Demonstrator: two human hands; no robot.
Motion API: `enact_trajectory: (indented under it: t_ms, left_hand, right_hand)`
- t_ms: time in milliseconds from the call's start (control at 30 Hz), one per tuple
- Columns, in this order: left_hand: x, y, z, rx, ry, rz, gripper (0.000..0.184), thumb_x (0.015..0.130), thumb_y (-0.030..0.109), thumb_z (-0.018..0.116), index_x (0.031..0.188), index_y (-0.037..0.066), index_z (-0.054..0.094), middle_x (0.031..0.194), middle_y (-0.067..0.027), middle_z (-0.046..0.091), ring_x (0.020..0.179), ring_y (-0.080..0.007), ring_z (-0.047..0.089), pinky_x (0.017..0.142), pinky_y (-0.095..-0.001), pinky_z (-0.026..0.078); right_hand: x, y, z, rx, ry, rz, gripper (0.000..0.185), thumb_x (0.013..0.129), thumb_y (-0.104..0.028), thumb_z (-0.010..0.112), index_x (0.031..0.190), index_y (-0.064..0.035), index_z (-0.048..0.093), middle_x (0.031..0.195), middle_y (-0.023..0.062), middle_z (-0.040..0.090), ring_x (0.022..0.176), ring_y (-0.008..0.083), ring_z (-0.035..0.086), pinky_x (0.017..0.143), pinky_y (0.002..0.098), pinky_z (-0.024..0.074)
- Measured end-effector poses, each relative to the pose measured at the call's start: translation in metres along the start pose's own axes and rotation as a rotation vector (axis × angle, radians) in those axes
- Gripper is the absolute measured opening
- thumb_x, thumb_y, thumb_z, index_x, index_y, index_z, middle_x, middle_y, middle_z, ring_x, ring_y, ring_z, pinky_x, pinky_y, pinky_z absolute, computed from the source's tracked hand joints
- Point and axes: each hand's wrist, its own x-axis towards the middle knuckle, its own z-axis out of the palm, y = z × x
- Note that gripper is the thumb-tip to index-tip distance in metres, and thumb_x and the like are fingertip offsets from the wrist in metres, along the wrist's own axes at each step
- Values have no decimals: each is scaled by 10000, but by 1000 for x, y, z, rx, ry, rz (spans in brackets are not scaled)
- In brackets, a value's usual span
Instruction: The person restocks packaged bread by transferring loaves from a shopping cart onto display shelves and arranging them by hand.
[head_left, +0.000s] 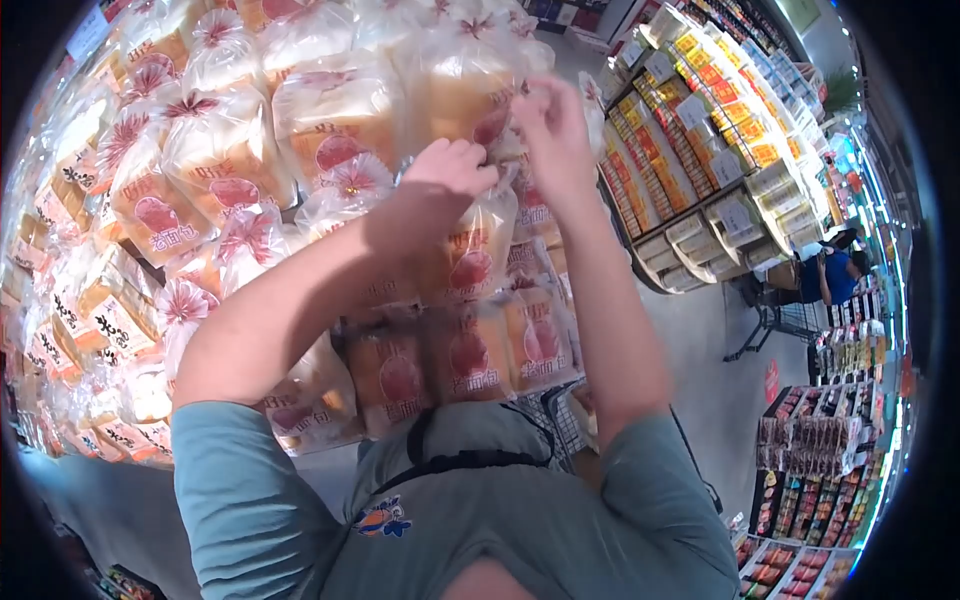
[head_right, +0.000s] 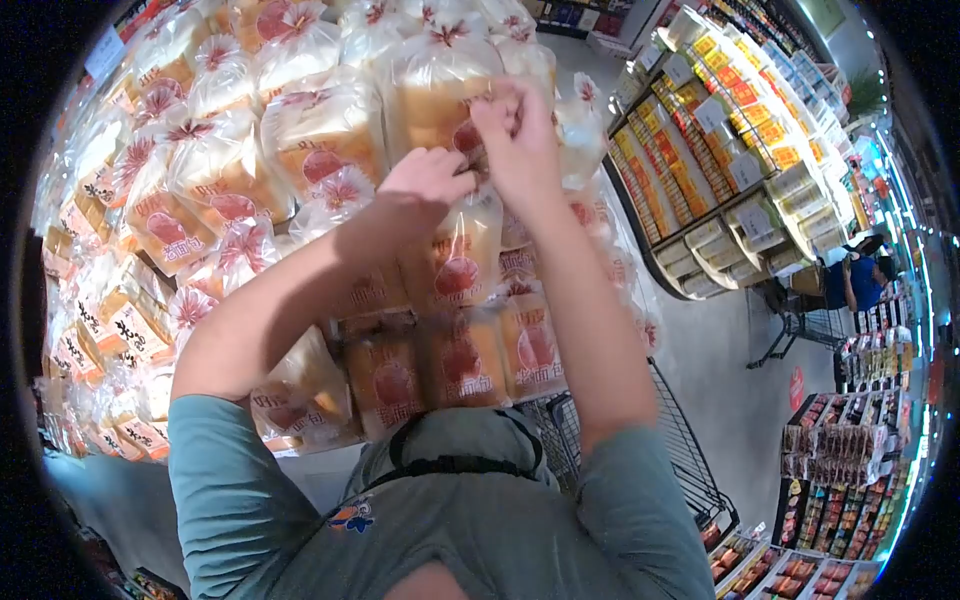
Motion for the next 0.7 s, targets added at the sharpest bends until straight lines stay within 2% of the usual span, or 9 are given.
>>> enact_trajectory:
  t_ms: [167, 267, 300, 367, 400, 433, 500, 600, 700]
  left_hand:
    - [0, 17, -18, -76, 304, -44, 267, 728, 140, 621, 985, 66, 621, 1056, -114, 595, 992, -295, 573, 863, -412, 460]
    - [-5, 43, -39, -136, 279, -24, 324, 726, 208, 648, 1014, 65, 613, 1111, -120, 579, 1041, -301, 559, 899, -422, 446]
    - [-17, 43, -40, -111, 252, -30, 324, 726, 208, 648, 1014, 65, 613, 1111, -120, 579, 1041, -301, 559, 899, -422, 446]
    - [-31, 61, -12, -66, 92, 129, 407, 711, 162, 600, 1113, 99, 610, 1152, -125, 568, 1111, -265, 523, 948, -415, 403]
    - [-33, 74, 12, -173, 32, 39, 328, 772, 184, 553, 1089, 122, 616, 1142, -103, 573, 1133, -254, 512, 999, -422, 354]
    - [-23, 95, 25, -233, 54, 107, 328, 772, 184, 553, 1089, 122, 616, 1142, -103, 573, 1133, -254, 512, 999, -422, 354]
    - [-31, 95, 22, -26, -138, 147, 267, 798, 181, 536, 1045, 136, 626, 1084, -70, 590, 1106, -239, 523, 998, -421, 348]
    - [-25, 96, 39, 26, -316, 133, 187, 815, 168, 523, 949, 133, 649, 1028, -53, 599, 1069, -227, 537, 932, -393, 390]
    - [7, 113, 61, 52, -457, 253, 148, 768, 159, 557, 870, 113, 653, 945, -77, 614, 984, -238, 576, 863, -387, 419]
  right_hand:
    - [-115, 34, -35, -492, -99, -213, 277, 874, -121, 626, 1122, -35, 538, 899, 45, 523, 798, 174, 513, 767, 320, 446]
    - [-171, 46, -63, -456, -42, -48, 278, 871, -110, 619, 1124, -27, 538, 916, 84, 527, 845, 212, 524, 801, 336, 437]
    - [-187, 57, -73, -419, -46, -48, 278, 871, -110, 619, 1124, -27, 538, 916, 84, 527, 845, 212, 524, 801, 336, 437]
    - [-219, 75, -108, -461, -35, 196, 291, 866, -104, 621, 1131, -23, 533, 925, 125, 526, 876, 259, 531, 799, 361, 437]
    - [-239, 70, -129, -527, 25, 218, 291, 866, -104, 621, 1131, -23, 533, 925, 125, 526, 876, 259, 531, 799, 361, 437]
    - [-260, 65, -136, -565, 30, 214, 288, 860, -94, 621, 1125, -25, 534, 922, 137, 528, 879, 276, 533, 794, 370, 438]
    - [-277, 71, -129, -540, 14, 170, 285, 854, -85, 622, 1119, -27, 535, 920, 150, 530, 883, 294, 535, 789, 378, 438]
    - [-334, 77, -125, -639, -59, 95, 257, 850, -74, 632, 1086, -30, 538, 938, 130, 523, 863, 252, 537, 784, 348, 443]
    - [-398, 76, -128, -605, -65, 258, 280, 802, -65, 641, 1064, -41, 545, 944, 158, 534, 898, 336, 528, 809, 403, 437]
